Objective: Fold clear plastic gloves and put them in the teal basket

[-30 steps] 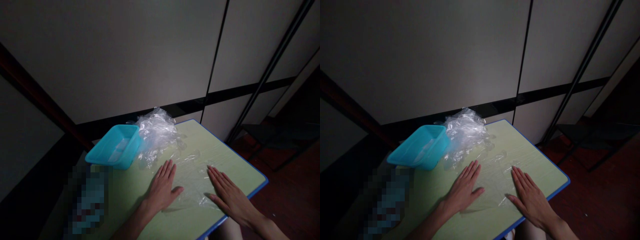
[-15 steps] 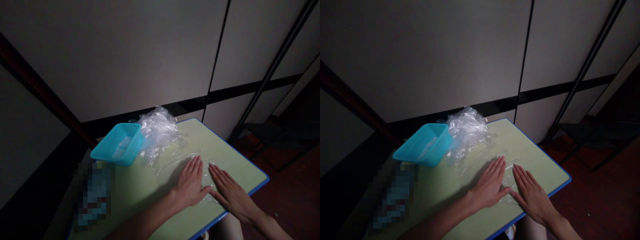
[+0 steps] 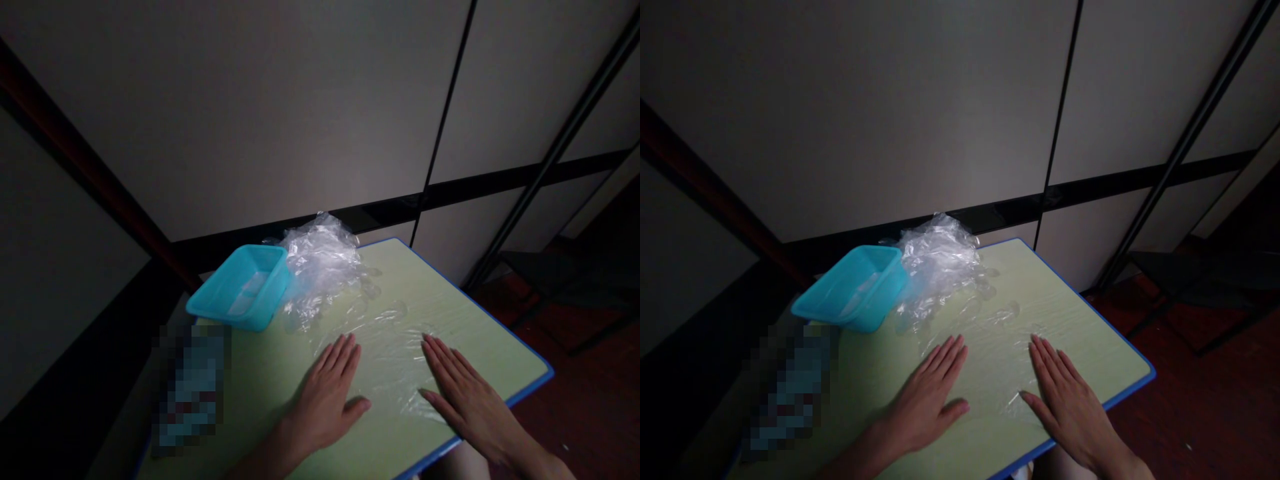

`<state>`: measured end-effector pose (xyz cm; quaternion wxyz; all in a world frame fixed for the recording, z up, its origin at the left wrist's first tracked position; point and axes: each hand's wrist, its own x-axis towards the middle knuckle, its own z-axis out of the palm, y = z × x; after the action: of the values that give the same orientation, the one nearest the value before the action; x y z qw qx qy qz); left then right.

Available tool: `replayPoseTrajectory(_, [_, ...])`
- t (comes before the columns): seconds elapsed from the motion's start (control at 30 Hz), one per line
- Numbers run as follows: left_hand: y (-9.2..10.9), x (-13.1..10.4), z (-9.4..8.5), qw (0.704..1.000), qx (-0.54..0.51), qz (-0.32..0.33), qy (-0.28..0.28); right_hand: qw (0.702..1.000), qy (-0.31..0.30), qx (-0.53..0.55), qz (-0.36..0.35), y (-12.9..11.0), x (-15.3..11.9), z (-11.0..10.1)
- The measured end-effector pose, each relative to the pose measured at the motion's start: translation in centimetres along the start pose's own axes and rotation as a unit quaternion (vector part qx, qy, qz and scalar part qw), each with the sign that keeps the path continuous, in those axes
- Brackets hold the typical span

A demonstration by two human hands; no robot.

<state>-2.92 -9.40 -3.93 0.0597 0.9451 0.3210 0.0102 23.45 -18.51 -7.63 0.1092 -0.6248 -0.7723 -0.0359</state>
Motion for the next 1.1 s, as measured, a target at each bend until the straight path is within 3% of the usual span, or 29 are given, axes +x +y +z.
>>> replayPoseTrajectory(0.13, [-0.6, -1.2, 0.0, 1.000, -0.003, -0.022, 0.000, 1.000, 0.000, 0.029, 0.001, 0.2, 0.0, -0.4])
replayPoseTrajectory(0.23, [-0.6, -1.2, 0.0, 1.000, -0.010, -0.016, -0.004, 0.998, -0.010, 0.063, -0.015, 0.3, 1.6, -1.9])
replayPoseTrajectory(0.4, [-0.5, -1.2, 0.1, 1.000, -0.018, -0.019, 0.004, 0.982, -0.074, 0.117, -0.130, -0.5, 8.8, -3.3])
replayPoseTrajectory(0.57, [-0.6, -1.3, 0.2, 0.999, -0.036, -0.017, 0.004, 0.970, -0.112, 0.117, -0.181, -0.7, 14.7, -0.3])
replayPoseTrajectory(0.7, [-0.7, -1.3, 0.0, 0.998, -0.054, -0.018, -0.005, 0.972, -0.086, 0.101, -0.193, -0.1, 15.4, 1.6])
replayPoseTrajectory(0.93, [-1.2, -2.8, -1.4, 0.994, -0.084, -0.065, -0.031, 0.974, -0.080, 0.079, -0.199, 0.0, 15.2, 1.7])
replayPoseTrajectory(1.0, [-1.1, -2.2, -2.4, 0.993, -0.085, -0.081, -0.028, 0.973, -0.080, 0.077, -0.200, 0.0, 15.3, 1.8])
replayPoseTrajectory(1.1, [-0.4, 0.6, -3.3, 0.995, -0.078, -0.064, -0.007, 0.974, -0.075, 0.081, -0.199, -0.1, 15.3, 1.8])
